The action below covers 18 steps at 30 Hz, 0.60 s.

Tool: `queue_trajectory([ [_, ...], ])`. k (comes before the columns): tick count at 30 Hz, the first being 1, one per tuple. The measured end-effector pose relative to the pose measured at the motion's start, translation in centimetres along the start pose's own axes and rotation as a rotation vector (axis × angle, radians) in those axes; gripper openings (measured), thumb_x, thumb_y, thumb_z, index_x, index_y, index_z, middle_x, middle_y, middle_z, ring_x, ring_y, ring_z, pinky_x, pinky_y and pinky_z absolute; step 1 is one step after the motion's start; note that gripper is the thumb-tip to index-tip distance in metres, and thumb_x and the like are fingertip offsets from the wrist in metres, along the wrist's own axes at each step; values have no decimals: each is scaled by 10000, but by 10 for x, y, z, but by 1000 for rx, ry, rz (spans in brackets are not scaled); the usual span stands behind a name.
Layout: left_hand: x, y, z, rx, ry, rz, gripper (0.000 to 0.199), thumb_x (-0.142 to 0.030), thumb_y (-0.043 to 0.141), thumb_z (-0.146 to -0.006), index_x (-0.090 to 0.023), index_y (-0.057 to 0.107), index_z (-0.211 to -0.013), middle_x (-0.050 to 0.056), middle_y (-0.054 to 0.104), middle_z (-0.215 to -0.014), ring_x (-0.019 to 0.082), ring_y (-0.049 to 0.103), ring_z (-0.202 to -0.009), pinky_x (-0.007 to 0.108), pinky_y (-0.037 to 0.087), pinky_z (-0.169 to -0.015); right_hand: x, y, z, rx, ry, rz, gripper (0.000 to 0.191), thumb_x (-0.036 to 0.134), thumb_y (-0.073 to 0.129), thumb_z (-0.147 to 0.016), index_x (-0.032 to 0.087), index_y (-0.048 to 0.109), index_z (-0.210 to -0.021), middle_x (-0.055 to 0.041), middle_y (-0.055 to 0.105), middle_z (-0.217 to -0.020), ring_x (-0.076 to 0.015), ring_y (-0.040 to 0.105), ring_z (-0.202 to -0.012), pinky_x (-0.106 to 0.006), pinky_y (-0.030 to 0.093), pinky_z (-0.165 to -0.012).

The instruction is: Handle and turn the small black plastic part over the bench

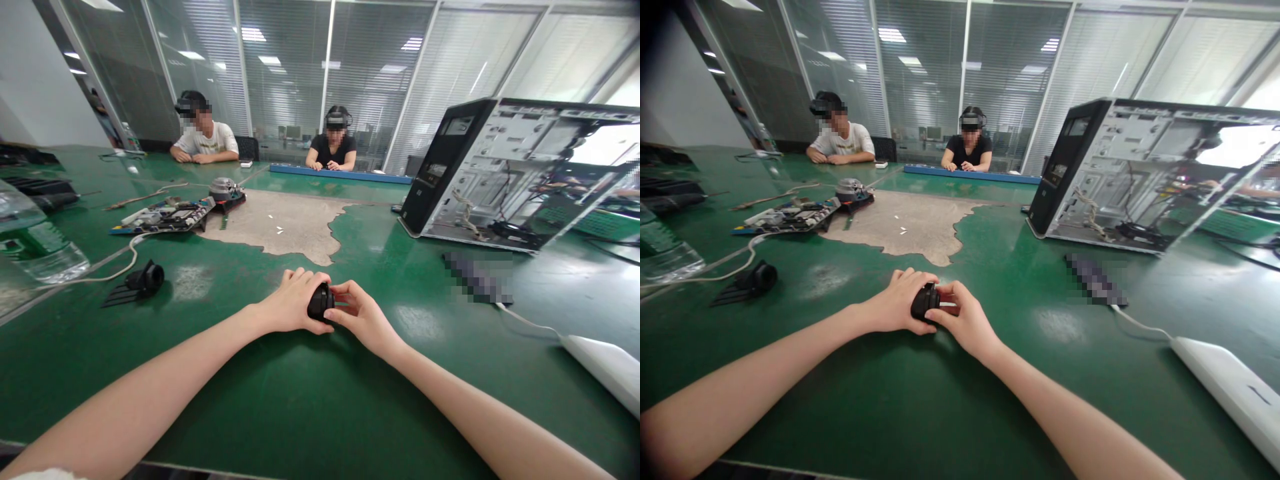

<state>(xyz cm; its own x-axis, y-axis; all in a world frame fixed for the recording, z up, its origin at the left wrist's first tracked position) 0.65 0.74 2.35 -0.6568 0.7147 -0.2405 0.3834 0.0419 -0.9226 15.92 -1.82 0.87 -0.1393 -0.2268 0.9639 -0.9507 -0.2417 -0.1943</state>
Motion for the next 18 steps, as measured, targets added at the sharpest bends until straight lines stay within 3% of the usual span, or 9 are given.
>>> queue_trajectory([
  [4,-1,-1,0,0,-8,6,698,-549,646,-530,-224,378,-1087,35,514,-973,229,422,-867,348,280,-759,2,1,6,13,-83,74,287,176,638,-669,213,485,-909,-19,530,-981,-163,551,-942,-319,486,-813],
  [11,2,1,0,-25,-52,56,780,-622,628,-517,-188,339,-1096,63,489,-978,236,441,-862,362,306,-760,-1,3,5,45,-19,-32,264,211,602,-713,214,439,-922,-21,568,-952,-152,585,-885,-322,493,-791],
  [18,5,4,2,-37,60,31,767,-631,640,-498,-168,369,-1046,90,479,-1013,251,434,-896,376,318,-768,1,1,5,4,10,-62,279,249,624,-695,211,448,-908,-23,583,-911,-158,594,-855,-335,490,-783],
])
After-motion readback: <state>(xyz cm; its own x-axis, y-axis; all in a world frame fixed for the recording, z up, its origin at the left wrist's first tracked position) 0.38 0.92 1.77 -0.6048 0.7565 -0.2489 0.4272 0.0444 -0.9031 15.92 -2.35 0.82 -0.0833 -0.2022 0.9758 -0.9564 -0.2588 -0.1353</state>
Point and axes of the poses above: each hand's wrist, its own z-axis away from the middle knuckle, its own y-axis out of the palm, x = y × z, the point moved 2 cm from there along -z, towards the middle knuckle
